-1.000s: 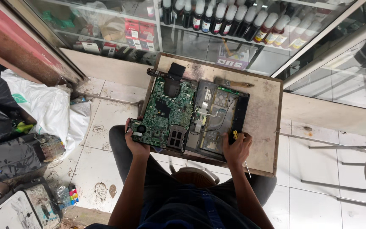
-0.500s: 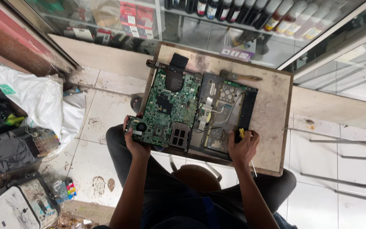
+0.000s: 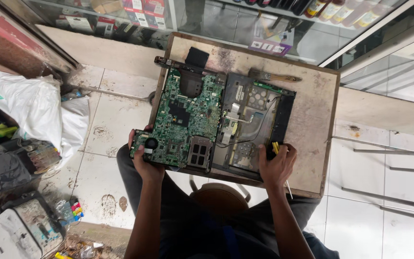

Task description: The person uses a screwdriver to remove screws from a circuit board and places them into a small plastic container. They then lift the circuit board off the table and set it aside, revealing the metal casing underneath.

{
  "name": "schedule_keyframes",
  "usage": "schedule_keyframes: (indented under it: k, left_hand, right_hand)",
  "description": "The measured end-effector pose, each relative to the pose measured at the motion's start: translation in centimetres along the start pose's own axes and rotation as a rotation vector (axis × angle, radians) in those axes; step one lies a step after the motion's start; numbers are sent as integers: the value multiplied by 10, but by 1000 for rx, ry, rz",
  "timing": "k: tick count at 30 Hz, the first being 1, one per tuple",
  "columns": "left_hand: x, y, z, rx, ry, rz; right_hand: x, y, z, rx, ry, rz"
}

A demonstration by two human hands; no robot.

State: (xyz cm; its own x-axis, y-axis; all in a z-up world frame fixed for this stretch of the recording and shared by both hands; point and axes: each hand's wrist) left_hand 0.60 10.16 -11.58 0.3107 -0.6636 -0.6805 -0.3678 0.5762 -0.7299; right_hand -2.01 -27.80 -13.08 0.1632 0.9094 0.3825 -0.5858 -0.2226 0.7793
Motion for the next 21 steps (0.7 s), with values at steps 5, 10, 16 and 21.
schedule_keyframes:
  k: [5,10,16,21]
  left_hand:
    - [1,11,1,10,30,4]
    - [-14,36,8,-35,111,-11]
    - [-63,11,29,195,351,337]
    - [-25,15,57,387,639,655]
  right_hand:
    - [18,28,20,164,-180,107]
    - [-12,24,53,400,-511,214]
    - [-69,-10,68,385,-726,625]
    - [14,59,102,687,-891,780]
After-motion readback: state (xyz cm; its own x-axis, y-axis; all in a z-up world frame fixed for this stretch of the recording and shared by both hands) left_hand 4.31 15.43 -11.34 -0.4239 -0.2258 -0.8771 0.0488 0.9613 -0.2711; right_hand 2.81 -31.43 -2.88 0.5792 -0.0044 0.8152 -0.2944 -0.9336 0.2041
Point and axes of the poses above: each hand's wrist, its own z-axis towards the middle knuckle, its own y-axis out of the back of the hand, x = y × z, and after that the axes turned 3 degrees about z, right-handed
